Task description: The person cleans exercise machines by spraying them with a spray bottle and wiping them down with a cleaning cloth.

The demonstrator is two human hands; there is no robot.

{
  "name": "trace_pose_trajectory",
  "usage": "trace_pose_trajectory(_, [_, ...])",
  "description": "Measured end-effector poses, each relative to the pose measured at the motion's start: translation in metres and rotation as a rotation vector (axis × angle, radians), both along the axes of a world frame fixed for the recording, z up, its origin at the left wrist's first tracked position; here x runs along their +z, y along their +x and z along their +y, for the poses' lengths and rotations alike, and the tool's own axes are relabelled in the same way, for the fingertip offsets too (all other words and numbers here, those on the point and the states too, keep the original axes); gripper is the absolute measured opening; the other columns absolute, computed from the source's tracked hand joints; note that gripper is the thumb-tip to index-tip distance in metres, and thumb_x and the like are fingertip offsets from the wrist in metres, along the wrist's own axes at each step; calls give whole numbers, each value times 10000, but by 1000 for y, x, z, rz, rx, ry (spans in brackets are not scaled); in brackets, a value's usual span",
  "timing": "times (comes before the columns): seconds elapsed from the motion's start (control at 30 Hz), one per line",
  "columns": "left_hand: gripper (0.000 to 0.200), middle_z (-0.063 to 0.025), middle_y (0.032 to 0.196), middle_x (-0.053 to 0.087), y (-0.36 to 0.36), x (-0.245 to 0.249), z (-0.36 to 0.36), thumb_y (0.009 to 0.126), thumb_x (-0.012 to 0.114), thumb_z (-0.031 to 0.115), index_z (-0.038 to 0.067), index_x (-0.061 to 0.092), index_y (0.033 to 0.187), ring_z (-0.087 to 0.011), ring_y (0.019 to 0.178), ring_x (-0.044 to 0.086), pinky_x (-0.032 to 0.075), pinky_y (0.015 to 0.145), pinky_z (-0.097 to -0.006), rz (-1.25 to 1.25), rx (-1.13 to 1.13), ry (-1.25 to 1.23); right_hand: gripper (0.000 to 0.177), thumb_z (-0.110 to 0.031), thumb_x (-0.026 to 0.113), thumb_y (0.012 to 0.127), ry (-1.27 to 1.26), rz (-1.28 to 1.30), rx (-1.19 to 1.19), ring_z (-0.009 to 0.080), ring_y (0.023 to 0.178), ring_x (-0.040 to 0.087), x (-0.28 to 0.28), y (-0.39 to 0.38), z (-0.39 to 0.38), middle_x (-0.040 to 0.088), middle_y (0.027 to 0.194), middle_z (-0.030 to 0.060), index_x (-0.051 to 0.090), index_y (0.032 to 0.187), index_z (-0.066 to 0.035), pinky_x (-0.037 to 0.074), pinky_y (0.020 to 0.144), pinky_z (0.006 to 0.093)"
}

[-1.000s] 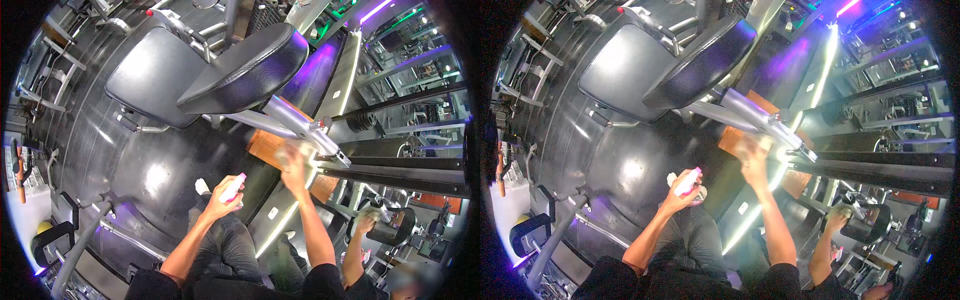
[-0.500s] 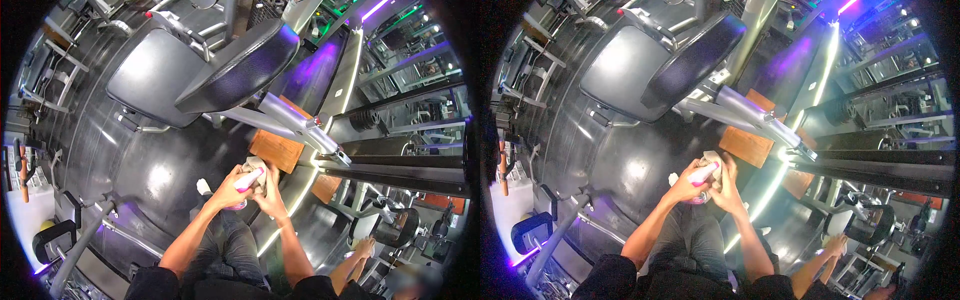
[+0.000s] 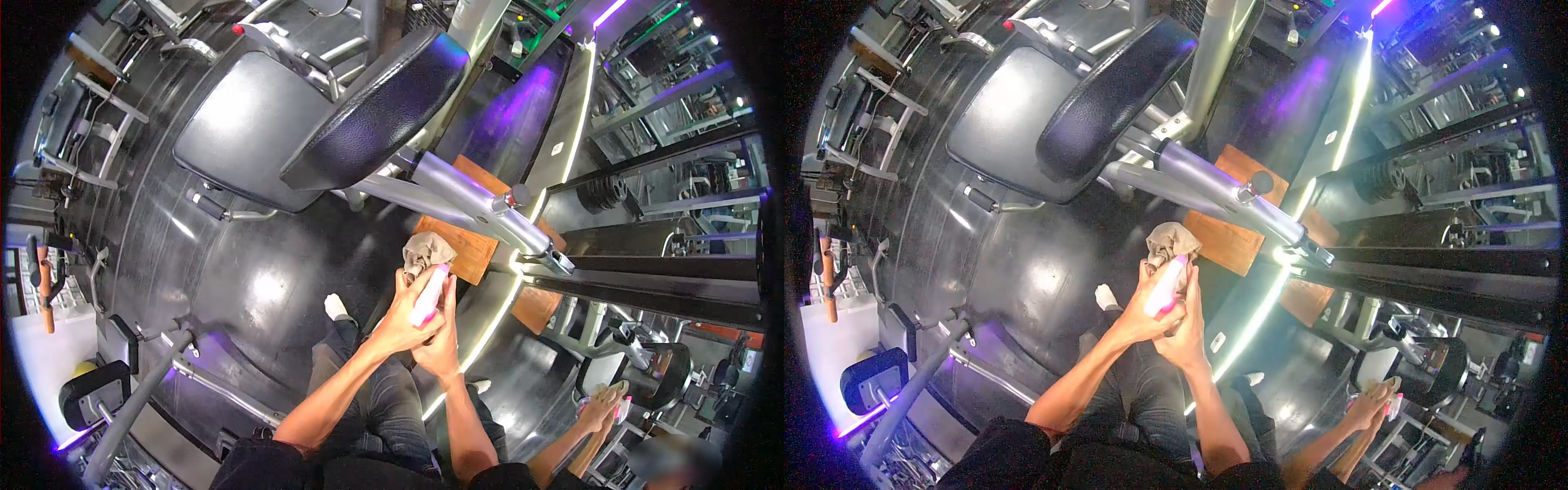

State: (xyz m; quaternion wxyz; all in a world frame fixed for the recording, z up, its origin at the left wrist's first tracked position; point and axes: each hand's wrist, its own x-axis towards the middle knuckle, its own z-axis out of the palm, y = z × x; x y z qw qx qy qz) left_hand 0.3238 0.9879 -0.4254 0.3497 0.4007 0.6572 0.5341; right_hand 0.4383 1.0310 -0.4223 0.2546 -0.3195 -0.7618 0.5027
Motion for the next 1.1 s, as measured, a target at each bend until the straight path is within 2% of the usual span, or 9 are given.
trace_pose_trajectory(0.07, [899,-204,1357,474,7,5,5,675,691,197,1,306,1463,-365,1300,332,274,1119,-388,-446,-71,23,962,-139,732,706,84,-62,-46,408,1314,398,-1,-2,10,363,1429,260,199,1492,14,386,1049,435])
trace_pose_trajectory(0.17, [988,-247,1438,374,9,0,6,657,711,209,14,241,1503,-296,1364,325,213,1146,-365,-206,-194,0,791,-255,728,754,10,-21,-188,376,1217,504,-16,6,13,464,1344,223,382,1413,10,431,993,431])
trace_pose_trajectory(0.23, [898,-206,1427,415,5,0,9,718,695,186,32,277,1497,-250,1291,414,266,1124,-351,-307,-218,104,648,-234,658,833,-132,106,-236,304,1208,507,-14,16,12,463,1366,181,426,1357,67,439,985,402])
trace_pose_trajectory(0.3, [783,-141,1480,370,-3,0,17,802,683,244,35,337,1473,-211,1319,409,345,1091,-354,-878,-232,-43,614,-203,631,870,144,218,-412,302,1206,509,-27,17,17,443,1385,201,399,1350,102,435,994,384])
trace_pose_trajectory(0.33, [560,-56,1397,491,-6,-7,23,873,582,74,56,446,1416,-136,1188,493,397,1002,-291,-833,-121,3,646,-140,603,849,92,173,-390,322,1214,518,-24,26,21,418,1405,213,328,1389,84,447,981,392])
trace_pose_trajectory(0.57, [281,-57,1141,494,-3,-67,120,984,546,219,40,488,1193,-149,993,483,413,888,-327,-1045,410,200,667,-45,568,782,103,291,-440,274,1015,585,-10,46,51,507,1181,175,297,1381,69,450,937,395])
trace_pose_trajectory(0.8, [257,-284,1117,371,11,-83,162,981,417,117,-39,358,1176,-416,1000,433,353,915,-483,85,688,45,801,-27,639,748,-34,260,-453,225,937,612,-32,46,42,567,1065,147,211,1418,72,468,922,380])
trace_pose_trajectory(0.97, [292,-296,1102,344,-15,-96,168,960,429,100,-60,376,1199,-439,1015,433,336,932,-503,87,791,16,808,-97,703,756,-43,249,-408,232,925,619,-37,45,26,595,1013,126,245,1402,61,447,961,409])
trace_pose_trajectory(1.1, [181,-265,1107,444,-80,-146,163,924,481,105,37,513,1088,-426,954,514,425,835,-501,97,903,-117,687,-102,692,765,50,116,-297,262,1160,494,-36,55,27,630,968,92,330,1335,28,433,993,445])
